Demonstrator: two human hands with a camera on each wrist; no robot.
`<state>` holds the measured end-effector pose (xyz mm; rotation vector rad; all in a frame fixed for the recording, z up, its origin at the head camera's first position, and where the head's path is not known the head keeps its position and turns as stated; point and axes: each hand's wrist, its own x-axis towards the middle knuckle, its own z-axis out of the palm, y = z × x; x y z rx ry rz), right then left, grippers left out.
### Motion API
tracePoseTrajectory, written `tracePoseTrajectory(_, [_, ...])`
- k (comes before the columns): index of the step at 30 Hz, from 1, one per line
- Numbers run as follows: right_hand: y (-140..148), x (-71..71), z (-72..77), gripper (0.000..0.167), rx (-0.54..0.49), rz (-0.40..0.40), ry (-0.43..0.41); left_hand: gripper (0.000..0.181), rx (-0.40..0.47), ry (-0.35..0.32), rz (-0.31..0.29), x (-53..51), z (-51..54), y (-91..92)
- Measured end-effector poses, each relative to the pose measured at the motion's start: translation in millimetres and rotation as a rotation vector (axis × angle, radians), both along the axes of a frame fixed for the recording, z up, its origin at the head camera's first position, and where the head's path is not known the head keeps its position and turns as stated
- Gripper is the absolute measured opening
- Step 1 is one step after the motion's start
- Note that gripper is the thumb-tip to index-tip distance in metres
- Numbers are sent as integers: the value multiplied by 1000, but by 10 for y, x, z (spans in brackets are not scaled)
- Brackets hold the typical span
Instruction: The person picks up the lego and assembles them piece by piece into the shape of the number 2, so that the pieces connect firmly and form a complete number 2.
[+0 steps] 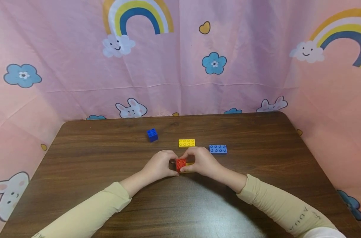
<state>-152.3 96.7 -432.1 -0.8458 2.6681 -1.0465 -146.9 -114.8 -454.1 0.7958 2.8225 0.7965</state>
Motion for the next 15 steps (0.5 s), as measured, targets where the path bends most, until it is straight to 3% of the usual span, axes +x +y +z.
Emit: tracePoseTrajectory(15, [-5,-4,-2,31,0,-21,-26,35,4,-3,-5,8,10,-3])
